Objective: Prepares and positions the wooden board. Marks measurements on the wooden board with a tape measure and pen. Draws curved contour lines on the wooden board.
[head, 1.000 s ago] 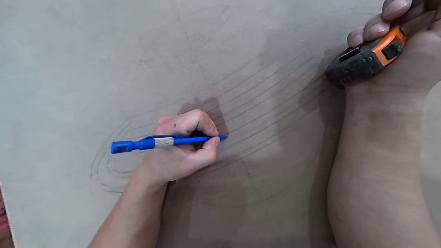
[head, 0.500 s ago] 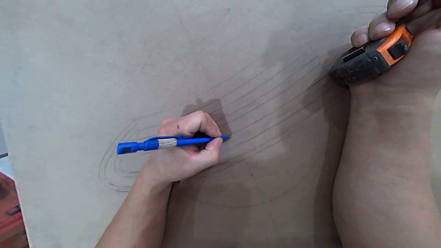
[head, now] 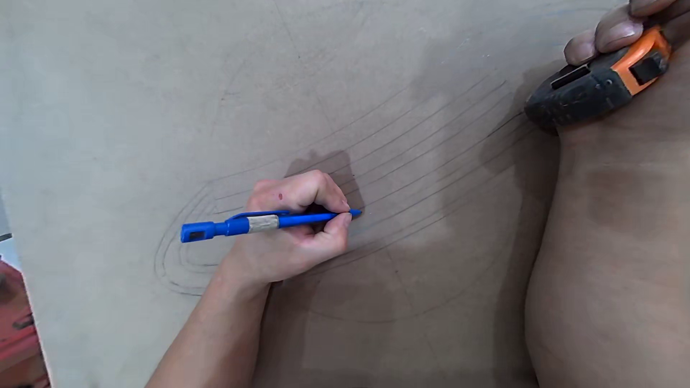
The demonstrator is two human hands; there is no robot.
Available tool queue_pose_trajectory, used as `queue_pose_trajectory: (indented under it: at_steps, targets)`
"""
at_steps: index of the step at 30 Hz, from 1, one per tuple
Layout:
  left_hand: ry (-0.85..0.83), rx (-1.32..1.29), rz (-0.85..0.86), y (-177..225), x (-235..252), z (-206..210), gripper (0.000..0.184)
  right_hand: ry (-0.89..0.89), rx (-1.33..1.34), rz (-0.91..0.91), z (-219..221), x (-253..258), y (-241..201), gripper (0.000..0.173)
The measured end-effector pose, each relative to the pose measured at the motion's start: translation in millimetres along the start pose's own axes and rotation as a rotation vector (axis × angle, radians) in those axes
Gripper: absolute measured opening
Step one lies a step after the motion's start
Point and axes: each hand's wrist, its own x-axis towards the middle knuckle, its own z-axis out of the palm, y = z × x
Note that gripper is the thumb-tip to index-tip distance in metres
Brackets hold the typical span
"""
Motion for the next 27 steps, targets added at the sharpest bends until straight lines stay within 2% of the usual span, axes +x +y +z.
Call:
queue_pose_trajectory:
  at_steps: [24, 27]
  targets:
    - [-0.018, 0.01, 0.033, -1.8, -0.7, -1.4, 0.004, 0.015, 0.004, -0.011, -1.7, 1.4, 1.2, 0.048]
    - [-0.017, 0.018, 0.018, -0.8, 0.3, -1.2, 0.004, 0.071, 0.009, 0.006, 1.6, 1.6, 0.0, 0.046]
